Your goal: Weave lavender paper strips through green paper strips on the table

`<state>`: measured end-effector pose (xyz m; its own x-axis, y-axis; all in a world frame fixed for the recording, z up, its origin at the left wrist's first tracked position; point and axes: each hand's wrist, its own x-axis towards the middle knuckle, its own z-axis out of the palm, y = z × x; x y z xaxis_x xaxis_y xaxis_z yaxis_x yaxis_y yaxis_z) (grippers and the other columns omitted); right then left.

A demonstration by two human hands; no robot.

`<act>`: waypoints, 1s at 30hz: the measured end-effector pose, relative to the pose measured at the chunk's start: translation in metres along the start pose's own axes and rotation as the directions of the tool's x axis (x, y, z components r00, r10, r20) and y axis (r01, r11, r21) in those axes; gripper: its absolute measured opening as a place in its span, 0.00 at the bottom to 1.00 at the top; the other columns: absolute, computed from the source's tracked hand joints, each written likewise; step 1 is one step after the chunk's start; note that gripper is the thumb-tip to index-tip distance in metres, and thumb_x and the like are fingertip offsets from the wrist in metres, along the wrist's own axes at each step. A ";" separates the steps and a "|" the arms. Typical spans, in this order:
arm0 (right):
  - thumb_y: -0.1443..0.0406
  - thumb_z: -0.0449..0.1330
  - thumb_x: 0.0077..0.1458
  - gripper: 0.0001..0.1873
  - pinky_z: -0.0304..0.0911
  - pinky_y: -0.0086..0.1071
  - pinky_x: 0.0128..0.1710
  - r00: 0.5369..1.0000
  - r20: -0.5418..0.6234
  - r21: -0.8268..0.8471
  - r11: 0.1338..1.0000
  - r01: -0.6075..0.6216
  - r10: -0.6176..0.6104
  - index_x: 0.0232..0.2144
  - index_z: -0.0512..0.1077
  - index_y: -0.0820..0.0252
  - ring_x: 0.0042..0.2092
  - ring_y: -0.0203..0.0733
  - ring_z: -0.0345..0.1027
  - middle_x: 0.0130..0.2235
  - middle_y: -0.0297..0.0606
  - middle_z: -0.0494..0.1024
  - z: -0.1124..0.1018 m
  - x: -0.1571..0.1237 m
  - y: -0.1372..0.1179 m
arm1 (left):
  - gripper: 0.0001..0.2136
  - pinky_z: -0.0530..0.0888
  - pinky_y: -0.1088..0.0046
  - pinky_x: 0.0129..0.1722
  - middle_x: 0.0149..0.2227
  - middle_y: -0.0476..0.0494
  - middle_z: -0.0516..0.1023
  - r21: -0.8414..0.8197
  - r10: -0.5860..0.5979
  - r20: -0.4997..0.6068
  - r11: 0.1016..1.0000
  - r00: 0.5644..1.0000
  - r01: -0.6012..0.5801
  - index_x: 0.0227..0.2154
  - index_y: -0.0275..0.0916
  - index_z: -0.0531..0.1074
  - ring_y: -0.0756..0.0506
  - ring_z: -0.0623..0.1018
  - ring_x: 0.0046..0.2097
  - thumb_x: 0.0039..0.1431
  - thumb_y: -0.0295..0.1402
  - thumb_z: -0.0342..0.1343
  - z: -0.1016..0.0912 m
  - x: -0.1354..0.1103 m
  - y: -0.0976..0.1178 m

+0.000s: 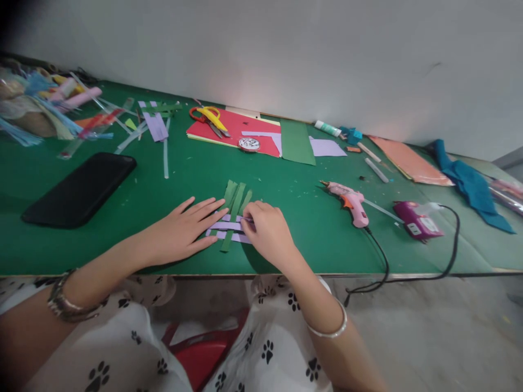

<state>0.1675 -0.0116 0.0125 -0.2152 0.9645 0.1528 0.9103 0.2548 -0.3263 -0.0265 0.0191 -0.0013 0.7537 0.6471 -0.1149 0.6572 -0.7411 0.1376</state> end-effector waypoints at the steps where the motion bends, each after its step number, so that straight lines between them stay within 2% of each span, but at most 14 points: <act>1: 0.69 0.52 0.51 0.05 0.51 0.29 0.30 1.000 0.013 0.024 1.000 -0.015 0.015 0.24 0.62 0.60 0.29 0.35 0.60 0.26 0.35 0.69 -0.002 0.000 0.000 | 0.26 0.44 0.56 0.60 0.64 0.44 0.46 -0.010 0.000 0.013 1.000 1.000 0.000 0.61 0.39 0.47 0.42 0.48 0.64 0.62 0.45 0.35 0.000 0.000 -0.001; 6: 0.69 0.52 0.51 0.05 0.50 0.27 0.28 0.999 0.037 0.086 0.995 -0.040 0.037 0.24 0.61 0.60 0.26 0.33 0.60 0.25 0.33 0.69 -0.007 0.004 0.000 | 0.29 0.43 0.58 0.61 0.64 0.44 0.44 -0.024 -0.013 0.043 1.000 0.999 0.014 0.61 0.37 0.45 0.43 0.46 0.64 0.62 0.47 0.33 0.000 -0.001 -0.003; 10: 0.67 0.53 0.51 0.02 0.52 0.26 0.28 0.996 0.069 0.200 0.978 -0.065 0.052 0.28 0.64 0.60 0.25 0.31 0.61 0.26 0.32 0.71 -0.007 0.007 0.004 | 0.29 0.43 0.57 0.60 0.64 0.43 0.44 -0.039 -0.011 0.039 0.999 0.999 0.013 0.61 0.36 0.45 0.42 0.46 0.64 0.61 0.47 0.34 -0.001 0.000 -0.003; 13: 0.63 0.55 0.49 0.06 0.52 0.26 0.26 0.985 0.152 0.265 0.956 -0.126 0.087 0.31 0.67 0.60 0.24 0.31 0.59 0.23 0.31 0.70 -0.007 0.011 0.009 | 0.29 0.44 0.56 0.60 0.64 0.43 0.44 -0.059 -0.008 0.046 0.998 0.999 0.011 0.61 0.35 0.44 0.42 0.46 0.64 0.61 0.46 0.36 -0.003 0.000 -0.003; 17: 0.60 0.54 0.50 0.11 0.50 0.27 0.24 0.958 0.267 0.296 0.938 -0.179 0.099 0.25 0.70 0.62 0.23 0.31 0.57 0.21 0.31 0.69 -0.009 0.017 0.014 | 0.29 0.43 0.56 0.61 0.64 0.44 0.42 -0.056 -0.020 0.072 0.998 0.997 0.024 0.61 0.36 0.43 0.43 0.45 0.64 0.61 0.45 0.37 -0.005 0.000 -0.002; 21: 0.59 0.50 0.53 0.19 0.50 0.27 0.25 0.923 0.374 0.323 0.921 -0.219 0.088 0.17 0.67 0.62 0.21 0.30 0.56 0.18 0.31 0.67 -0.013 0.023 0.017 | 0.29 0.43 0.56 0.61 0.64 0.44 0.41 -0.051 -0.025 0.089 0.998 0.996 0.030 0.61 0.36 0.43 0.43 0.45 0.64 0.61 0.46 0.37 -0.005 0.001 -0.002; 25: 0.61 0.51 0.53 0.17 0.50 0.27 0.26 0.934 0.357 0.285 0.951 -0.119 0.010 0.16 0.64 0.62 0.24 0.30 0.57 0.19 0.31 0.67 -0.016 0.027 0.018 | 0.30 0.43 0.56 0.60 0.64 0.44 0.42 -0.053 -0.021 0.085 0.998 0.996 0.026 0.61 0.36 0.42 0.43 0.45 0.64 0.61 0.46 0.37 -0.004 0.001 -0.003; 30: 0.63 0.53 0.53 0.13 0.50 0.27 0.28 0.964 0.264 0.145 0.988 -0.057 0.017 0.19 0.64 0.62 0.28 0.32 0.59 0.24 0.33 0.68 -0.017 0.017 0.007 | 0.30 0.45 0.58 0.60 0.64 0.42 0.43 -0.053 -0.012 0.051 0.998 0.999 0.014 0.61 0.34 0.44 0.43 0.47 0.64 0.61 0.47 0.36 -0.002 0.001 -0.004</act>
<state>0.1765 0.0056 0.0289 -0.2856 0.9526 -0.1048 0.8601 0.2065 -0.4664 -0.0282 0.0227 -0.0004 0.7452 0.6458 -0.1664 0.6669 -0.7210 0.1883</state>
